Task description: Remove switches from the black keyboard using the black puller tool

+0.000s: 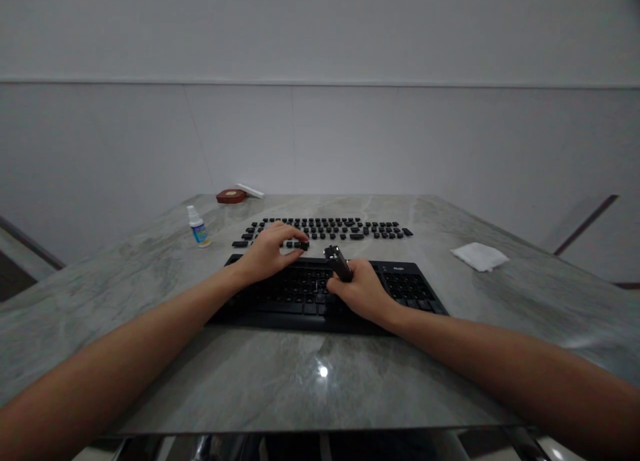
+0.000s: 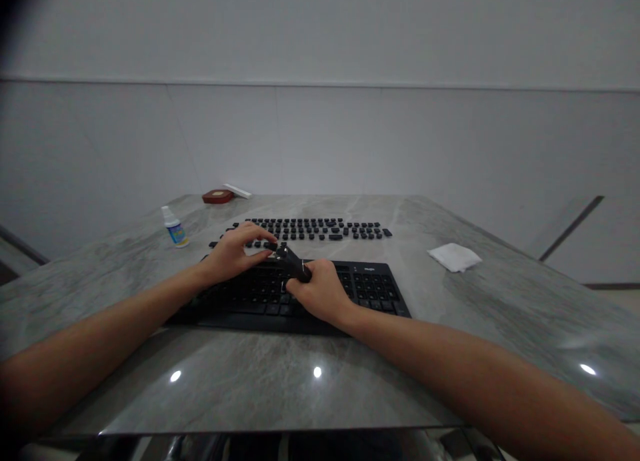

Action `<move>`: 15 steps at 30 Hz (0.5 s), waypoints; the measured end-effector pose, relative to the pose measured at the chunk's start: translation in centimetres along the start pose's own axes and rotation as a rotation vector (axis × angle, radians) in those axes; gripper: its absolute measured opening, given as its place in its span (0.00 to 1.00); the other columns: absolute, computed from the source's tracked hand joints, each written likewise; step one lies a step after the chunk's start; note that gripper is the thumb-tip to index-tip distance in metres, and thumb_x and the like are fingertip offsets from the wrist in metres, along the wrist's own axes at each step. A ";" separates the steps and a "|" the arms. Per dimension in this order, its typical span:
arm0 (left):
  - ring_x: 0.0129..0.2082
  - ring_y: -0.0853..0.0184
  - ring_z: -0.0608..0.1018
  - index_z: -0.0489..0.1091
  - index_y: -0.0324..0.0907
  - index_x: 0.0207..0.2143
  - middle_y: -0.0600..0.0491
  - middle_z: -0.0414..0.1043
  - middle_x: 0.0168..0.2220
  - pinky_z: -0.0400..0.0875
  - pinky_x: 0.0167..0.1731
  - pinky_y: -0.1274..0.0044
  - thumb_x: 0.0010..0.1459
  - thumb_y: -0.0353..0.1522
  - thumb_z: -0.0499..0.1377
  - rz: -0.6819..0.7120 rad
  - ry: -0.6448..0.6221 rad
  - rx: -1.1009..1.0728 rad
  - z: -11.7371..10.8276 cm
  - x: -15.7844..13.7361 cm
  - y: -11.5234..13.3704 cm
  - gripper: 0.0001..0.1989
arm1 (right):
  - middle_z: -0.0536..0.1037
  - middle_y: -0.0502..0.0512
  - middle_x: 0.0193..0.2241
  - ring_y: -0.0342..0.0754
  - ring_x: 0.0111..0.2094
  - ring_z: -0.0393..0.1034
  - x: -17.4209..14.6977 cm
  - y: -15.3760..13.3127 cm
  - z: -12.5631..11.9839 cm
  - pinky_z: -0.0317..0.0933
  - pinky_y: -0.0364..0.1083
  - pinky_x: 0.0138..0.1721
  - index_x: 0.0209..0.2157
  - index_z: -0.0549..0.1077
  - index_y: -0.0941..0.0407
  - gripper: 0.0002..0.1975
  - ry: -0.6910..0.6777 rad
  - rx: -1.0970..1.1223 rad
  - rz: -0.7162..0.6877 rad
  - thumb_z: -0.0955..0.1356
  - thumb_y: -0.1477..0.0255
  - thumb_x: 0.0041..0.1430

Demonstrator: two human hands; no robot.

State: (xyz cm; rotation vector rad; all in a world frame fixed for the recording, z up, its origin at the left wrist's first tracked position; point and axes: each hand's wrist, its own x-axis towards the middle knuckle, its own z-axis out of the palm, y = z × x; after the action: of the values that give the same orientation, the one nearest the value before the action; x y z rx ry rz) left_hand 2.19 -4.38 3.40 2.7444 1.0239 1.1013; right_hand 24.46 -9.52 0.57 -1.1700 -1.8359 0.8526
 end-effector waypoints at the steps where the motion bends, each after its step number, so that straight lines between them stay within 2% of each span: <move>1: 0.41 0.63 0.73 0.73 0.42 0.39 0.52 0.76 0.37 0.67 0.45 0.70 0.56 0.28 0.62 -0.032 0.008 0.041 0.0 0.9 -0.6 0.07 | 0.51 0.45 0.14 0.39 0.19 0.47 0.1 0.1 0.1 0.42 0.41 0.20 0.13 0.54 0.56 0.13 0.002 0.008 0.011 0.64 0.69 0.42; 4: 0.39 0.62 0.72 0.75 0.42 0.36 0.53 0.76 0.34 0.66 0.46 0.69 0.54 0.28 0.63 -0.095 -0.048 0.123 1.0 3.6 -2.5 0.05 | 0.51 0.45 0.14 0.39 0.19 0.46 0.2 0.1 0.2 0.41 0.42 0.20 0.12 0.53 0.56 0.14 0.025 0.016 0.041 0.64 0.70 0.41; 7: 0.39 0.61 0.71 0.76 0.41 0.35 0.52 0.76 0.32 0.66 0.44 0.70 0.52 0.27 0.64 -0.116 -0.084 0.132 3.4 5.3 -4.3 0.06 | 0.52 0.45 0.14 0.39 0.19 0.47 0.3 0.0 0.0 0.43 0.42 0.21 0.12 0.55 0.56 0.13 0.061 0.044 0.087 0.64 0.70 0.40; 11: 0.38 0.60 0.69 0.77 0.42 0.34 0.52 0.74 0.30 0.65 0.41 0.71 0.51 0.29 0.65 -0.136 -0.134 0.133 6.3 5.1 -5.9 0.06 | 0.55 0.45 0.13 0.39 0.19 0.49 0.6 0.1 -0.2 0.45 0.43 0.22 0.12 0.58 0.56 0.12 0.128 0.224 0.132 0.66 0.69 0.39; 15: 0.39 0.60 0.68 0.77 0.43 0.35 0.52 0.74 0.32 0.63 0.42 0.72 0.51 0.30 0.65 -0.136 -0.166 0.138 6.8 4.4 -6.5 0.07 | 0.54 0.44 0.13 0.39 0.19 0.47 0.9 0.5 -0.1 0.44 0.43 0.23 0.12 0.57 0.55 0.12 0.230 0.369 0.123 0.66 0.69 0.38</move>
State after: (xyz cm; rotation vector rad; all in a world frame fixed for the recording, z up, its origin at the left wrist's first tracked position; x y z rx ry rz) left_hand 5.01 4.75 -0.59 2.7620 1.2833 0.7976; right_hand 24.53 -8.49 0.40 -1.0984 -1.3626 1.0291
